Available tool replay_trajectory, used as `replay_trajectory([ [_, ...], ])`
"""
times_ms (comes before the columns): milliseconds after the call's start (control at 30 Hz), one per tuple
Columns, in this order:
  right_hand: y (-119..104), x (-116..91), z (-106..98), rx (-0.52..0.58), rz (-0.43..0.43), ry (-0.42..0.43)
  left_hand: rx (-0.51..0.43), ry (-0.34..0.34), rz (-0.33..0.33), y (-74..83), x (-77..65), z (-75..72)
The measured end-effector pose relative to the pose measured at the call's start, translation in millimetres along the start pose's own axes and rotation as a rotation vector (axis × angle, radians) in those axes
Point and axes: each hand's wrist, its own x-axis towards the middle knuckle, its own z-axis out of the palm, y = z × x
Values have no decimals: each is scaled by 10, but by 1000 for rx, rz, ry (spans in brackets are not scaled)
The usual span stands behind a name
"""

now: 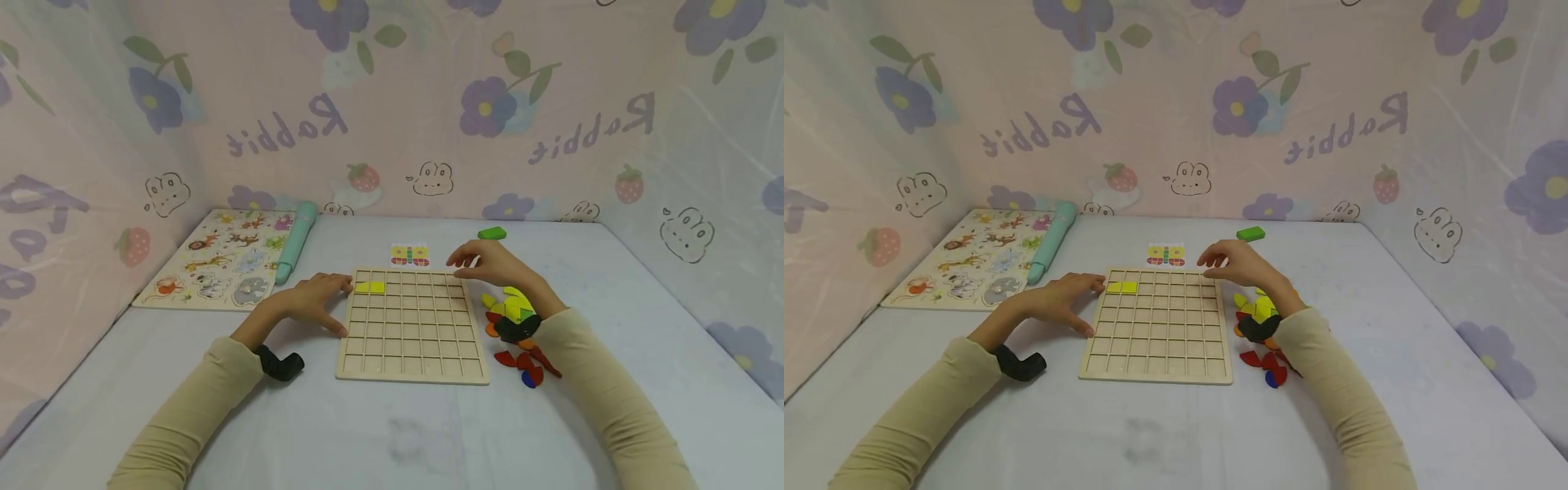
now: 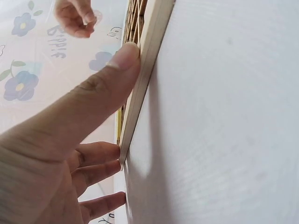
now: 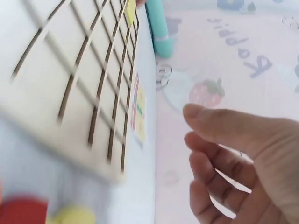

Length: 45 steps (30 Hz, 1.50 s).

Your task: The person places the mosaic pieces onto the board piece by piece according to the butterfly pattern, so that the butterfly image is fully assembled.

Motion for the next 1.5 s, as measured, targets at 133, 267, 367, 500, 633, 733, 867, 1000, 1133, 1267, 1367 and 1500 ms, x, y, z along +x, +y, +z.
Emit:
replay_trajectory([
  [133, 178, -199, -78, 9, 56, -73, -6, -5, -4, -2, 1, 5],
  [267, 328, -338, -73, 36, 82, -167, -2, -6, 2, -29, 15, 33],
  [367, 408, -391, -49, 74, 88, -214, 1, 1, 7, -34, 17, 34],
  [500, 488, -409, -11, 146, 77, -258, 0, 7, 2, -23, 3, 19],
  [633, 553, -430, 2, 182, 50, -283, -2, 6, 4, -15, 1, 16],
  [733, 587, -448, -1, 192, 44, -302, 0, 5, 6, -9, -1, 13],
  [867, 596, -465, -12, 194, 42, -316, -2, 4, 3, 6, -8, 4],
  [1000, 591, -472, -18, 175, 39, -304, 2, 6, 3, 4, -7, 5],
  [1133, 597, -470, -14, 157, 55, -281, 2, 6, 2, -1, -8, 4],
  [1267, 628, -453, 4, 129, 54, -247, 6, 10, 6, -12, -6, 7],
  [1367, 633, -430, 16, 69, 20, -201, 10, 8, 3, -16, 0, 11],
  [1500, 642, -385, 28, -89, 3, -116, 13, 3, -2, -13, 1, 10],
])
